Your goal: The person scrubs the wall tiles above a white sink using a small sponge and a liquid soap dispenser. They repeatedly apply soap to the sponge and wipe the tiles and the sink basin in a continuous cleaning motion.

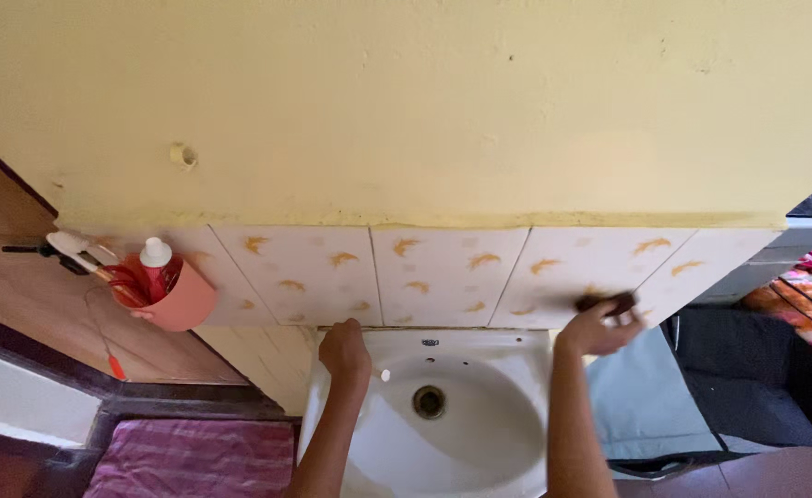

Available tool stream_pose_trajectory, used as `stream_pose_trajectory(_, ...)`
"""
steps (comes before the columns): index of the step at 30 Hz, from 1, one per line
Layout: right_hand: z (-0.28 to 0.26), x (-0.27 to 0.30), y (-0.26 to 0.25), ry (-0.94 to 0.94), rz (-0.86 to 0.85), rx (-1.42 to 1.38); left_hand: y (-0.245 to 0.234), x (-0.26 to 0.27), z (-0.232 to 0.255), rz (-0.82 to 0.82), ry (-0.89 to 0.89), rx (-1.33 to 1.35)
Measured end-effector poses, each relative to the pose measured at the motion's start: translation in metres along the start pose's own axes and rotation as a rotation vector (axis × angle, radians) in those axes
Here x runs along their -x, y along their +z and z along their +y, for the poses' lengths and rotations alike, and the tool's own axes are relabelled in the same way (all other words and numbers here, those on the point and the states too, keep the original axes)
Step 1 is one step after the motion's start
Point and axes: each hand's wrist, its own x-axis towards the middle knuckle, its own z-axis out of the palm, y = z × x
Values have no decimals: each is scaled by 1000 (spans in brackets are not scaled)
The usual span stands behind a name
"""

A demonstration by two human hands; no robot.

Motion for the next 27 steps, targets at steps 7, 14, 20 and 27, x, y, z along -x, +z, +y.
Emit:
stream_pose_trajectory(7, -43, 93, -26, 723, -495, -314, -10, 3, 2, -20, 18, -29)
stream_pose_trajectory(14, -152, 93, -37, -505, -594, -402, 3, 3, 0, 0, 4, -27)
stream_pose_trajectory(20, -145, 121, -55, -1332, -848, -410, 26, 9, -11, 12, 6, 45)
stream_pose_trajectory(27, -159, 117, -24, -1148, -501, -339, 38, 3, -18, -68, -87, 75)
